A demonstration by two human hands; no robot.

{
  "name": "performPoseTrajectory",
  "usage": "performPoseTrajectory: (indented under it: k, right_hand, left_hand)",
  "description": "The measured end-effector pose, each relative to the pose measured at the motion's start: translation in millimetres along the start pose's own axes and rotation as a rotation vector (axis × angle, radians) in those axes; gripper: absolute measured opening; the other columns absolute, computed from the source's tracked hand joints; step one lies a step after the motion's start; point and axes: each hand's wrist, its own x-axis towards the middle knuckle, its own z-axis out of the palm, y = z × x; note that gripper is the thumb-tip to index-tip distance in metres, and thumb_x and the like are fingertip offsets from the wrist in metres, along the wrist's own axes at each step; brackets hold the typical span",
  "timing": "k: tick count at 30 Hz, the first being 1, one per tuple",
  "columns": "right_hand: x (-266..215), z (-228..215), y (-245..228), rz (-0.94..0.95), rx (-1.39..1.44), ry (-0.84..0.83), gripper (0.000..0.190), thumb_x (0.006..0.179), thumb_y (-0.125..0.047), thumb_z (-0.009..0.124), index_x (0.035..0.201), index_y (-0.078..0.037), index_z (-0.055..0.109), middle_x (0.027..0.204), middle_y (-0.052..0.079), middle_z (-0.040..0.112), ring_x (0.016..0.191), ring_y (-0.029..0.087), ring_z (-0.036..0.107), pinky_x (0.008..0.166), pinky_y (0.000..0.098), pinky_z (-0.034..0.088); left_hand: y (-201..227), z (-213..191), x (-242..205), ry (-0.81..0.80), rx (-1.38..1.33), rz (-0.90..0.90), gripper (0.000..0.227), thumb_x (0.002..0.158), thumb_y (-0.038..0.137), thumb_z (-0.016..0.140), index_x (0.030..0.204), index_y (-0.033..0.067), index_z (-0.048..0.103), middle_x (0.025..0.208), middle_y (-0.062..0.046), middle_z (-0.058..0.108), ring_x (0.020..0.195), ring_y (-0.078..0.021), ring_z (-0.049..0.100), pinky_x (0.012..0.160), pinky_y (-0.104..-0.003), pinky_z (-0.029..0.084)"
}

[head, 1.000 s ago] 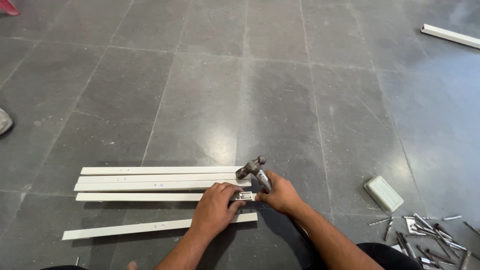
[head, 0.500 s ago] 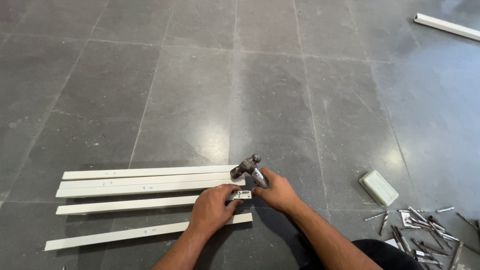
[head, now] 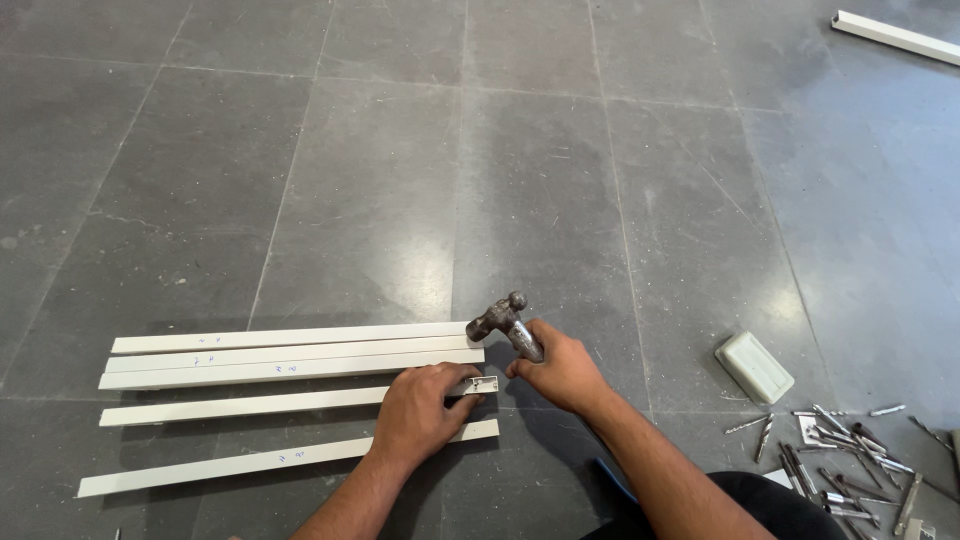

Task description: The person sits on the floor and assembles white metal strips by hammering metal brackets onto their ends. They then pick up a red power drill and insert a drill bit into the chuck.

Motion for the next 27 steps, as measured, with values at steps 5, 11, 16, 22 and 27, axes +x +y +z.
performPoseTrajectory:
  k: [5,11,16,22,27]
  right_hand:
    - [-19,-15,-21,0.029,-0.021,0.006,0.037,0.092,-0.036,0.068,0.121,-0.014,0.065,0.080,0.006,0.074,0.077,0.019,0.071,0.073,0.0382,0.053]
    - [-72,-46,-37,-0.049,-0.220,0.062,0.046,0.095,-0.044,0.060,0.132,-0.016,0.059,0.068,0.010,0.066,0.062,0.022,0.063,0.062,0.0413,0.047]
    - [-92,-41,-30,-0.193,-0.195,0.178,0.042,0.090,-0.042,0.063,0.121,-0.014,0.064,0.075,0.011,0.074,0.065,0.029,0.072,0.061,0.0439,0.054]
    - [-71,-24,-38,-0.386,-0.443,0.134,0.048,0.093,-0.044,0.062,0.133,-0.018,0.058,0.092,0.012,0.075,0.078,0.036,0.072,0.065,0.0477,0.055]
    - [-58,-27,-44,-0.053,-0.244,0.204,0.050,0.095,-0.048,0.059,0.133,-0.016,0.058,0.076,0.012,0.072,0.071,0.029,0.072,0.067,0.0446,0.052]
  left_hand:
    - [-2,3,-2,0.030,-0.018,0.007,0.032,0.082,0.029,0.081,0.109,0.0144,0.076,0.101,-0.001,0.080,0.089,-0.0182,0.074,0.091,-0.039,0.051]
    - [-4,5,-2,0.064,0.004,0.031,0.031,0.083,0.031,0.081,0.109,0.0141,0.077,0.102,-0.002,0.079,0.094,-0.0199,0.071,0.091,-0.040,0.049]
    - [-7,6,-2,0.076,-0.014,0.065,0.030,0.081,0.030,0.081,0.106,0.0141,0.078,0.100,-0.003,0.079,0.092,-0.0219,0.071,0.090,-0.041,0.049]
    - [-1,2,0,0.046,0.049,-0.007,0.027,0.082,0.028,0.081,0.103,0.0123,0.077,0.094,-0.006,0.078,0.093,-0.0232,0.071,0.094,-0.040,0.049]
    - [-1,0,-5,0.145,-0.124,0.065,0.030,0.080,0.025,0.080,0.107,0.0116,0.075,0.095,-0.008,0.078,0.090,-0.0277,0.072,0.086,-0.044,0.053]
